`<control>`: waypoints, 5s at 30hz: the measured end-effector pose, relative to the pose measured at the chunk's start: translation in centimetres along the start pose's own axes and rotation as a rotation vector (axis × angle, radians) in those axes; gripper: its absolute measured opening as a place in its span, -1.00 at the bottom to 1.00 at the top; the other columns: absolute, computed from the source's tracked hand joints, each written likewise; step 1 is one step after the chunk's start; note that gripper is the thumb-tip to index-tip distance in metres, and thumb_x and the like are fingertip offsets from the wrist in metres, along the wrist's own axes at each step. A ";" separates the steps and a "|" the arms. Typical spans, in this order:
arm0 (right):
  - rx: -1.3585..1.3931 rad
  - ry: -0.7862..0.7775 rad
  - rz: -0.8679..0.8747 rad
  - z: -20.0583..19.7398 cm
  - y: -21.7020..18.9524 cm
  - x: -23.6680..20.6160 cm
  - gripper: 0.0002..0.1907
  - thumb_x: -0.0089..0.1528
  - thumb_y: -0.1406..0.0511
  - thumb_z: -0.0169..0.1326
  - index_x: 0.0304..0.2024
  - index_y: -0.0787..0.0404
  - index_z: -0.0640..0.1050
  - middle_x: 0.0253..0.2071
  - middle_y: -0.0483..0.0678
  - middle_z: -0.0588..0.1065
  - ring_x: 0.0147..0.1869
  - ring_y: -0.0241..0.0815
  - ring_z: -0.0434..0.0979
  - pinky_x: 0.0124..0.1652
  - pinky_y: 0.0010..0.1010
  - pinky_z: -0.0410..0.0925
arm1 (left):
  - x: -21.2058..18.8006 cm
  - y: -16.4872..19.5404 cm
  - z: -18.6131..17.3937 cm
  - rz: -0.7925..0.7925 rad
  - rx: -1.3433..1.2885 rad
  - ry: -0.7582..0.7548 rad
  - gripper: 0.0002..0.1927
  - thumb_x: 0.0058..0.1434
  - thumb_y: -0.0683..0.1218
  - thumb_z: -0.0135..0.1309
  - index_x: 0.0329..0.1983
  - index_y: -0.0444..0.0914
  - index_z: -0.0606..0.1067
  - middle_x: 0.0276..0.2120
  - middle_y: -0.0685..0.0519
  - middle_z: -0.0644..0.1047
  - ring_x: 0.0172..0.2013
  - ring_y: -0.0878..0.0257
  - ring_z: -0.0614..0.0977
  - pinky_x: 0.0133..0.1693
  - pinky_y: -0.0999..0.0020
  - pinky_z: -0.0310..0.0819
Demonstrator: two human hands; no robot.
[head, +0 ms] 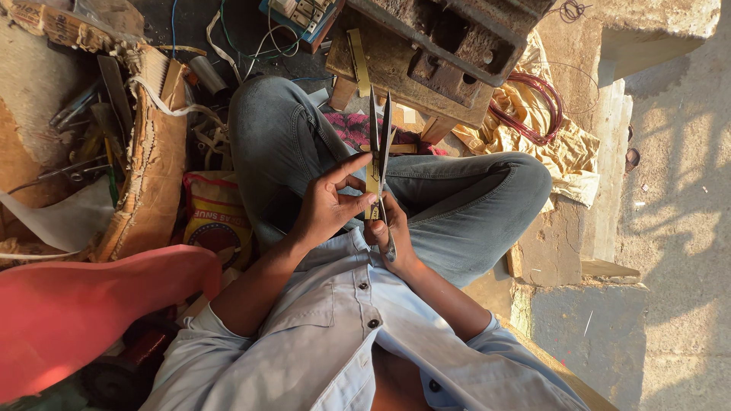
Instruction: The person sits on the ground and works on an electrical motor stator. They use a hammer to tap the stator, then use their hands to arrange copper windings inside the slots. Later, they use scissors to cut strips of cardboard and insert them into the stator slots as insulation.
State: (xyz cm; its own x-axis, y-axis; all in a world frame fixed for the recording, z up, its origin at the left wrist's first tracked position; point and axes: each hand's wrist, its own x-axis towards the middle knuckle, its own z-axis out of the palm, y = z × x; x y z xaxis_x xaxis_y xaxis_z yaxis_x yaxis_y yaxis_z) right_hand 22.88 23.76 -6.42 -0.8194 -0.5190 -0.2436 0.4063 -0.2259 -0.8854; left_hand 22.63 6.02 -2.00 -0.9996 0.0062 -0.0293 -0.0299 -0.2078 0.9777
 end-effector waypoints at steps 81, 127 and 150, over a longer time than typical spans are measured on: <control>-0.434 -0.099 -0.046 0.2 -0.1 -0.3 -0.14 -0.11 -0.20 0.44 -0.07 0.22 0.43 -0.42 -0.26 0.30 -0.34 -0.49 0.22 -0.35 -0.59 0.12 | 1.3 4.6 -4.0 0.361 -0.061 0.504 -0.46 0.39 -0.31 0.17 0.37 -0.35 0.24 -0.04 -0.04 0.56 -0.01 0.30 0.64 0.02 0.46 0.61; -0.319 -0.042 -0.112 0.9 1.2 1.3 -0.20 0.03 -0.16 0.40 -0.04 0.26 0.41 -0.49 -0.27 0.32 -0.41 -0.49 0.24 -0.39 -0.61 0.10 | 2.1 1.3 -2.2 0.305 0.154 0.431 -0.52 0.34 -0.35 0.16 0.31 -0.37 0.39 -0.03 -0.12 0.63 -0.01 0.22 0.71 0.00 0.34 0.67; -0.254 -0.036 -0.045 0.6 1.6 0.9 -0.07 -0.14 -0.26 0.40 -0.05 0.24 0.40 -0.52 -0.27 0.30 -0.44 -0.50 0.21 -0.43 -0.62 0.07 | 1.7 1.3 -1.3 0.291 0.167 0.461 -0.51 0.31 -0.33 0.20 0.30 -0.38 0.42 -0.03 -0.12 0.60 -0.02 0.25 0.68 -0.03 0.37 0.74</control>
State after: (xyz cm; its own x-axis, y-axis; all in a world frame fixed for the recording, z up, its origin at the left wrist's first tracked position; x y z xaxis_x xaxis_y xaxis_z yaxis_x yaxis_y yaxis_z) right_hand 23.09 22.42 -7.82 -0.8177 -0.5428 -0.1918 0.2519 -0.0377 -0.9670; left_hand 20.93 4.45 -1.07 -0.8641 -0.4639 0.1952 0.2099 0.0204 0.9775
